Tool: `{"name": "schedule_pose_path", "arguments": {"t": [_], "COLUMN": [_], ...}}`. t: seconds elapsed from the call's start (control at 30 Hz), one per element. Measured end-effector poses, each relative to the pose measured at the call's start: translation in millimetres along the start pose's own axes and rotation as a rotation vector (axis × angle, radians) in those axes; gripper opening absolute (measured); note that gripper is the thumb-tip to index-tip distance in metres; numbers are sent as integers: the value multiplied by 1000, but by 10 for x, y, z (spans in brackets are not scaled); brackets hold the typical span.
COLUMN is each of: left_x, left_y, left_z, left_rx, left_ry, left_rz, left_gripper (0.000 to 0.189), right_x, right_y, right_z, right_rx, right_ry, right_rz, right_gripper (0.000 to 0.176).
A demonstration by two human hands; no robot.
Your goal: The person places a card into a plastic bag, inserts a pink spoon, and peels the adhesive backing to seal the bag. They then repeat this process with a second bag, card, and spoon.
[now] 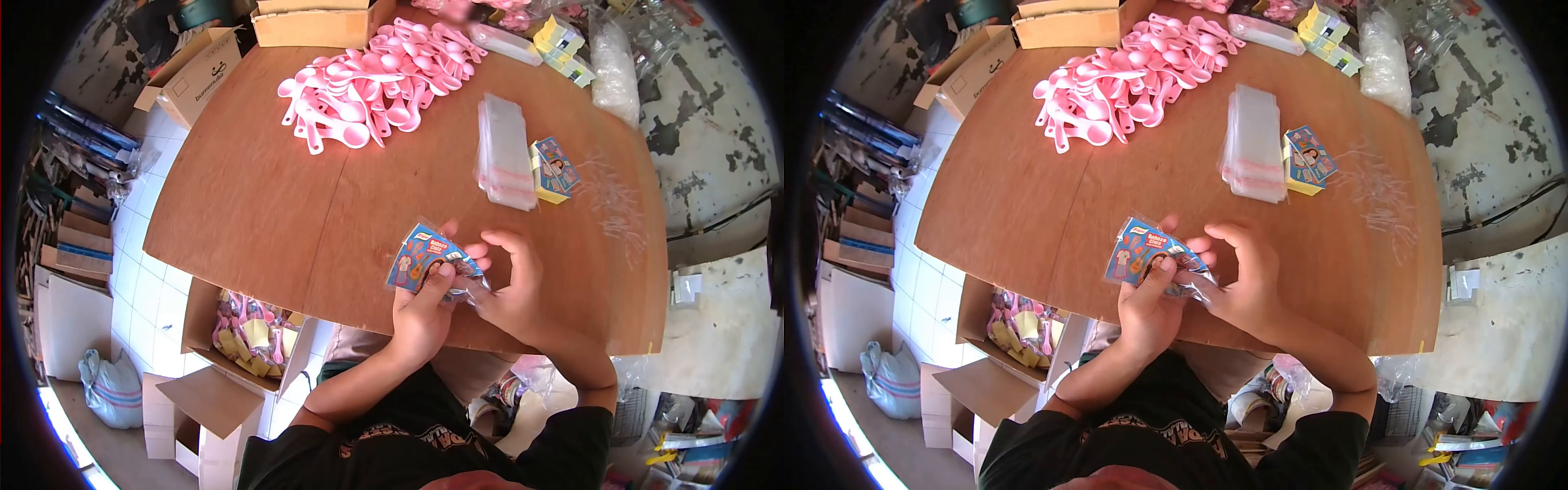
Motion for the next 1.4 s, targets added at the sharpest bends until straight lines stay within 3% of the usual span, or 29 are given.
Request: {"name": "schedule_pose_path", "arguments": {"t": [0.03,0.07,0.13,0.2,0.27,0.3,0.4,0.43,0.6,0.67,0.73,0.97,1.17,1.23,1.3,1.4], "left_x": [-17,-36,-147,-335,-557,-640,-786,-771,-660,-649,-656,-662,-663,-679,-685,-670], "left_y": [2,2,-45,-129,-149,-167,-174,-179,-179,-166,-159,-160,-158,-159,-159,-173], "left_z": [6,12,96,173,264,328,427,479,518,515,542,548,531,530,537,550], "left_rx": [19,38,62,93,-13,29,52,-23,-137,-155,-133,-118,-116,-109,-107,-94], "left_ry": [38,76,202,286,329,342,368,386,322,290,233,276,260,256,255,258], "left_rz": [55,108,128,63,5,-19,-55,-18,122,127,90,120,103,101,103,88], "left_gripper": [51,51,45,44,43,43,42,41,40,42,44,46,46,47,47,48], "right_x": [113,112,342,437,477,479,448,427,-506,-799,-1104,-1365,-770,-481,-172,301], "right_y": [-20,-37,49,247,358,370,74,-141,-1130,-1417,-1642,-1839,-1378,-1180,-967,-689], "right_z": [36,55,-20,-91,-174,-191,-234,-279,-571,-628,-655,-702,-415,-269,-113,79], "right_rx": [-135,-136,-18,-118,-88,-57,56,61,5,-36,-40,76,106,164,215,308], "right_ry": [53,56,304,333,297,303,306,333,479,626,894,998,863,746,615,648], "right_rz": [128,132,654,839,876,944,853,802,388,432,306,442,629,438,430,391], "right_gripper": [27,27,24,14,11,11,12,11,12,16,19,12,5,8,12,16]}}
Point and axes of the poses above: each hand's wrist, its own y-axis away from the middle knuckle, its own z-axis out of the back of the hand, x = y × z, the point moved 6 cm from there along -y, towards the middle knuckle, and after that the axes turned 5 degrees about -x, right-handed, at the moved point
